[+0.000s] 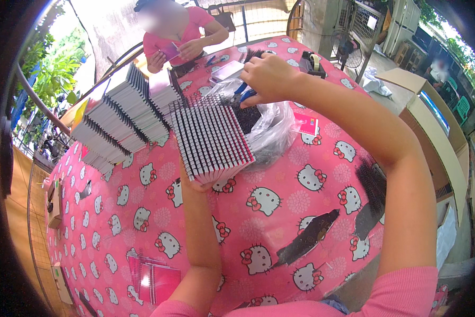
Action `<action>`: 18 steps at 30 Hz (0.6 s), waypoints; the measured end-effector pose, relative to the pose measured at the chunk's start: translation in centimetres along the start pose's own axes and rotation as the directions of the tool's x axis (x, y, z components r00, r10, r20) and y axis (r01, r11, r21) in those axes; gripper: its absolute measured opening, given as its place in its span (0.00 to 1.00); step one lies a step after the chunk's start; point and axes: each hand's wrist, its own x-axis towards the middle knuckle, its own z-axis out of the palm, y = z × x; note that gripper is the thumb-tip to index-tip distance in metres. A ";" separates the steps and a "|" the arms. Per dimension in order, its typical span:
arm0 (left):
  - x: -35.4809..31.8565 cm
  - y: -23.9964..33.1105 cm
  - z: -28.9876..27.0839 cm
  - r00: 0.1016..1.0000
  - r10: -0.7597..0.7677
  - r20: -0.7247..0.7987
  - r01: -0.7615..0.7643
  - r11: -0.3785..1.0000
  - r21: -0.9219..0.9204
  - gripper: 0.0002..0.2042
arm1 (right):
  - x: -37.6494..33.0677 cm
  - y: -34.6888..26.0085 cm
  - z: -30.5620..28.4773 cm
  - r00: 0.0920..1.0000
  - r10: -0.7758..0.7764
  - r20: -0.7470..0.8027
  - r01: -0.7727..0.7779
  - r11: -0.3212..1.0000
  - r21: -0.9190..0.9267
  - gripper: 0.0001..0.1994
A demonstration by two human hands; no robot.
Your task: The person assembles pink notepads by aligning stacks of paper and covers, inserting a spiral wire through the holes, and using pliers to crimp the ends of the wire.
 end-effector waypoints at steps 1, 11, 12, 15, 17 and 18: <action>0.0 0.0 0.0 1.000 -0.006 -0.013 0.006 1.000 -0.014 0.32 | 0.0 0.1 0.1 1.000 0.001 0.002 0.000 1.000 0.000 0.29; 0.2 0.0 0.2 0.996 0.021 -0.086 -0.018 0.999 0.039 0.31 | 0.6 -0.9 -1.9 0.959 0.091 0.267 -0.107 0.993 0.046 0.29; 0.2 0.2 0.1 0.995 0.025 -0.101 -0.021 0.999 0.045 0.31 | 0.7 -1.2 -2.5 0.911 0.141 0.387 -0.170 0.985 0.041 0.29; 0.2 0.2 0.2 0.995 0.017 -0.102 -0.013 0.999 0.046 0.31 | 0.6 -1.3 -2.6 0.888 0.188 0.419 -0.217 0.976 0.021 0.30; 0.2 0.0 0.5 0.996 0.007 -0.088 -0.003 0.999 0.043 0.31 | -0.1 -0.6 -1.5 0.977 0.110 0.182 -0.117 0.993 0.030 0.30; 0.2 -0.1 0.6 0.995 0.016 -0.102 -0.010 0.998 0.058 0.31 | -0.3 -0.3 -1.0 0.998 0.016 -0.067 -0.015 1.000 0.012 0.30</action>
